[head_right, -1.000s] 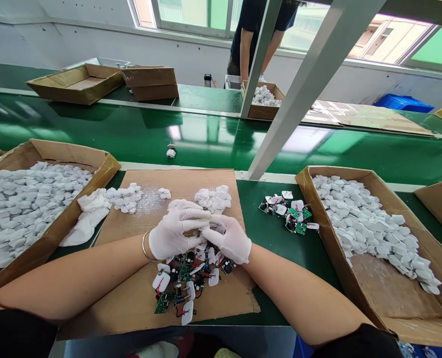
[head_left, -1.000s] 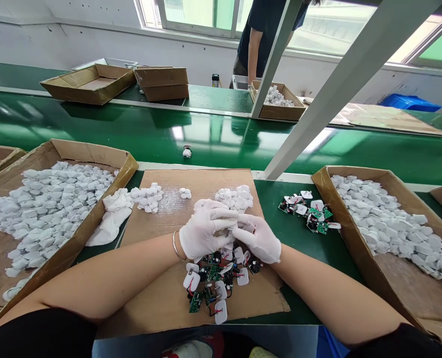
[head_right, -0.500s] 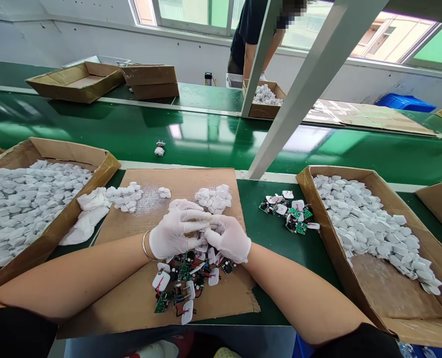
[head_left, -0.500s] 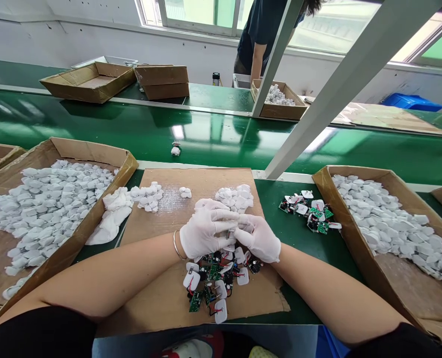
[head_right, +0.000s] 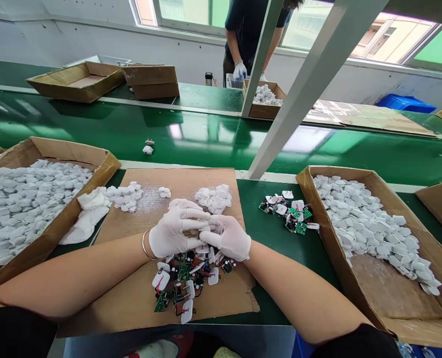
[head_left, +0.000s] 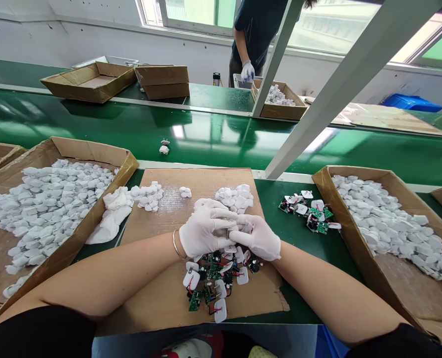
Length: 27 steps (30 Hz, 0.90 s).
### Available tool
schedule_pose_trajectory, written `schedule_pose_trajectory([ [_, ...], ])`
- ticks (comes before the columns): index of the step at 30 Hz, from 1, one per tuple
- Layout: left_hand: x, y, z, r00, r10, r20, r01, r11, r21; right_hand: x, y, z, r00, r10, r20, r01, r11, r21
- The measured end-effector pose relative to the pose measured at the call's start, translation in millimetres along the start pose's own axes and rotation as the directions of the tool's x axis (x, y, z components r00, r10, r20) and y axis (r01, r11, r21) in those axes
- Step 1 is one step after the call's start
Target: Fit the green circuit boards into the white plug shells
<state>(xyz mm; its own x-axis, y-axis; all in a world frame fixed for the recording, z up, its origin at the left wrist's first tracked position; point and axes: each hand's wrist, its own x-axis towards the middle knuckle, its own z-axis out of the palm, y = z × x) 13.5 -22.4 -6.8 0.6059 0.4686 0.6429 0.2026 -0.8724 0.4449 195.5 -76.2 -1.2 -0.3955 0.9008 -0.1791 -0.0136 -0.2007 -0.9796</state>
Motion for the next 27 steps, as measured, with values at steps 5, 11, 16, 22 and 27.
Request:
schedule_pose_trajectory([
  [5, 0.0, -3.6, 0.1, 1.0, 0.004, -0.02, -0.005, 0.999, -0.05, 0.7, -2.4, -1.1, 0.999, -0.04, 0.003, 0.04, 0.999, -0.025],
  [11, 6.8, -3.6, -4.1, 0.998, 0.057, -0.011, -0.057, 0.997, -0.042, 0.4, -1.0, 0.3, 1.0, 0.003, -0.011, -0.003, 0.999, 0.047],
  [16, 5.9, 1.3, -4.3, 0.997, 0.047, 0.064, -0.055, 0.989, 0.134, 2.5, 2.0, 3.7, 0.996, -0.045, -0.071, 0.042, 0.998, -0.043],
  [22, 4.7, 4.0, -2.2, 0.999, 0.045, 0.03, -0.048, 0.992, 0.116, 2.1, -7.1, 1.3, 0.994, -0.101, -0.035, 0.096, 0.986, -0.134],
  [27, 3.7, 4.6, 0.0, 0.999, 0.047, 0.026, -0.049, 0.995, 0.086, 1.2, -0.5, 0.6, 0.999, -0.02, -0.039, 0.015, 0.99, -0.143],
])
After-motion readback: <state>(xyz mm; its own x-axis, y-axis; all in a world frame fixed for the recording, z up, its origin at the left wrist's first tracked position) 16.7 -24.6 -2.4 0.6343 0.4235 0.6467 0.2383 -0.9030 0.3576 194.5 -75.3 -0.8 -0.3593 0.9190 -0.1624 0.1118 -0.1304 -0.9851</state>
